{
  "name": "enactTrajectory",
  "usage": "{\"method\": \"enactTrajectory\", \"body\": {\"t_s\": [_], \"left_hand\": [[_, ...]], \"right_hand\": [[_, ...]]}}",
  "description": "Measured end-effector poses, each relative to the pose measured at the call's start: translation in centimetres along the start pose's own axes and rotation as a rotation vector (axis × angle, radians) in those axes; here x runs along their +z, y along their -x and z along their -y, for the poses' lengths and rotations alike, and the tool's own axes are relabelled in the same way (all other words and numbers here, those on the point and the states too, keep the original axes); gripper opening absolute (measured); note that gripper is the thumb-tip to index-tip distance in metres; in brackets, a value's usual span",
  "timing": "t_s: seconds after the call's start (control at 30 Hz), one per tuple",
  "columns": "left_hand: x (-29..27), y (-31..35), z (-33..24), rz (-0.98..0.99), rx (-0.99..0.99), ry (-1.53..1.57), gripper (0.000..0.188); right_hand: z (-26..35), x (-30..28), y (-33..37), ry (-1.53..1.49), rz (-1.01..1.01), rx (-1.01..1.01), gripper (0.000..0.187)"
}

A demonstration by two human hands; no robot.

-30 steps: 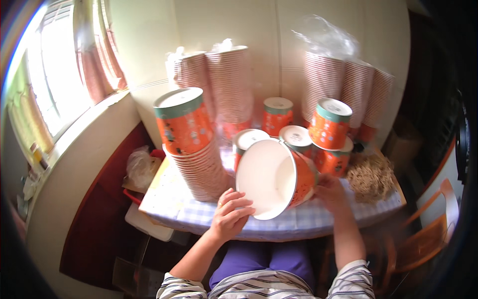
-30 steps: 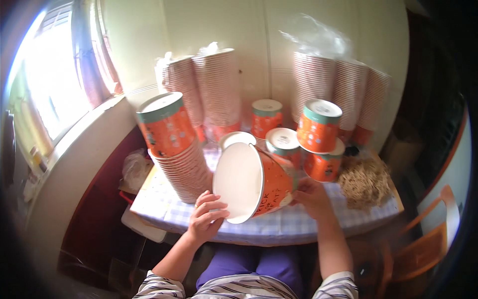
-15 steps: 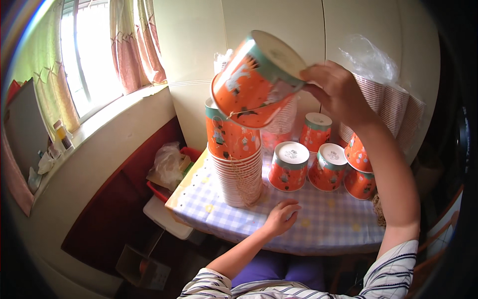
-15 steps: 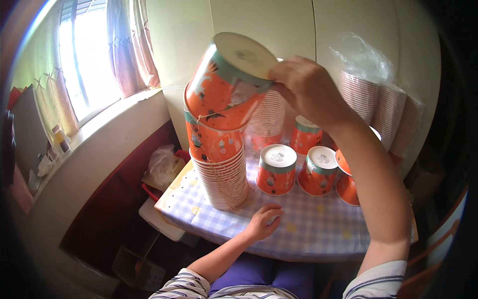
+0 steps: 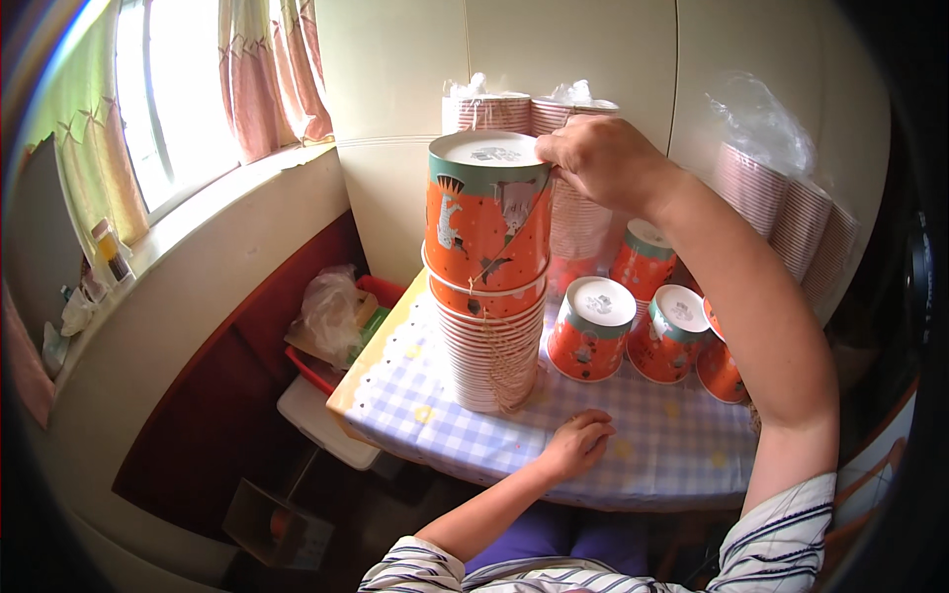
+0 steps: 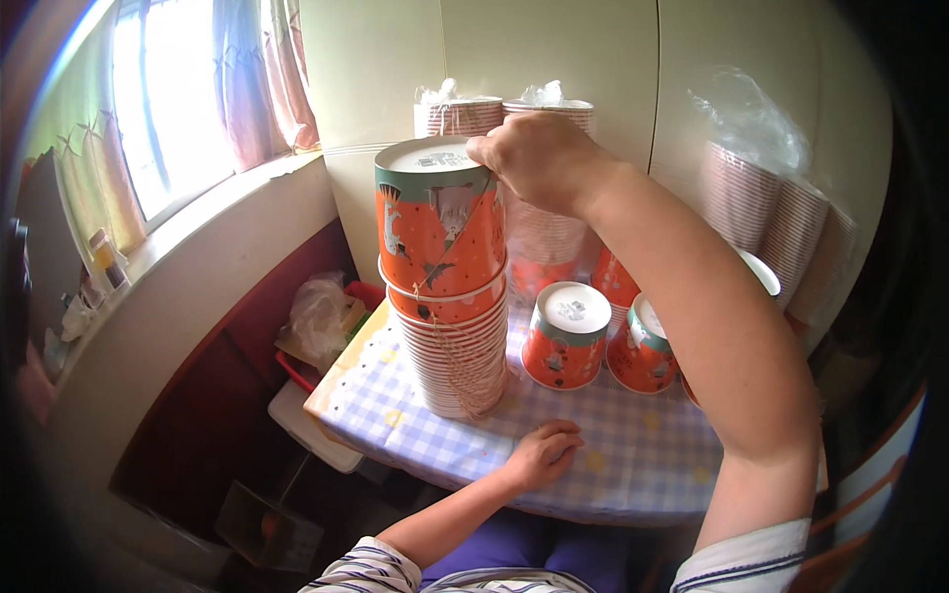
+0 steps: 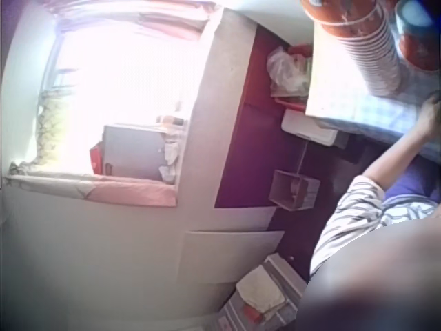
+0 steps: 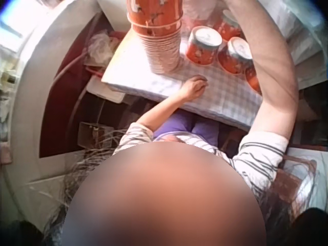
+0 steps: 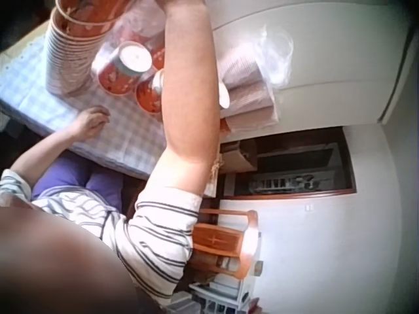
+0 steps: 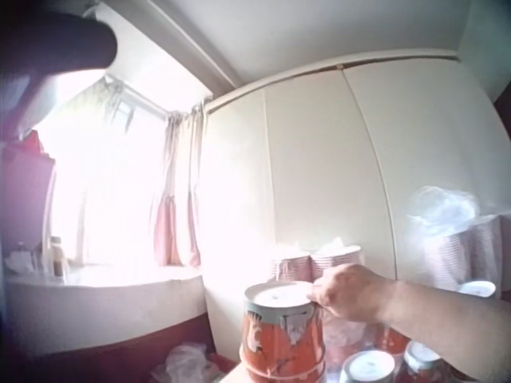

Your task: Preparing and organizing paper buckets by securing them with rubber bands.

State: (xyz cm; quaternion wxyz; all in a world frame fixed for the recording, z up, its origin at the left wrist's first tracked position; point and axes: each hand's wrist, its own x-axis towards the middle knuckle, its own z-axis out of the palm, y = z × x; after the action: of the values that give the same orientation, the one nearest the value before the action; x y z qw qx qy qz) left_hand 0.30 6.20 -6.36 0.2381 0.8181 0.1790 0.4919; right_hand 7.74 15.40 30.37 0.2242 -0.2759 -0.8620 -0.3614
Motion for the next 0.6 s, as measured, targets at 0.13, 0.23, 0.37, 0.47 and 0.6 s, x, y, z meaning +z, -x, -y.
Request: {"method": "enactTrajectory", "body": {"t_s": [0.13,0.23,0.37,0.47,0.6], "left_hand": [[-0.4,0.0,-0.3,-0.014,-0.022,0.002,0.02],[-0.2,0.1,0.0,-0.015,-0.02,0.004,0.021],[0.0,0.1,0.1,-0.003,-0.024,-0.003,0.022],[-0.1,0.2,0.2,0.009,-0.041,-0.009,0.021],[0.0,0.2,0.1,0.011,-0.045,-0.006,0.021]], "right_hand": [[0.8,0.7,-0.2,0.117,0.107,0.01,0.019],[0.7,1.4,0.1,0.122,0.1,-0.007,0.02],[0.8,1.6,0.3,0.119,0.071,-0.016,0.019],[1.1,1.6,0.3,0.137,0.086,-0.032,0.018],[1.4,1.5,0.6,0.179,0.082,-0.061,0.018]]}}
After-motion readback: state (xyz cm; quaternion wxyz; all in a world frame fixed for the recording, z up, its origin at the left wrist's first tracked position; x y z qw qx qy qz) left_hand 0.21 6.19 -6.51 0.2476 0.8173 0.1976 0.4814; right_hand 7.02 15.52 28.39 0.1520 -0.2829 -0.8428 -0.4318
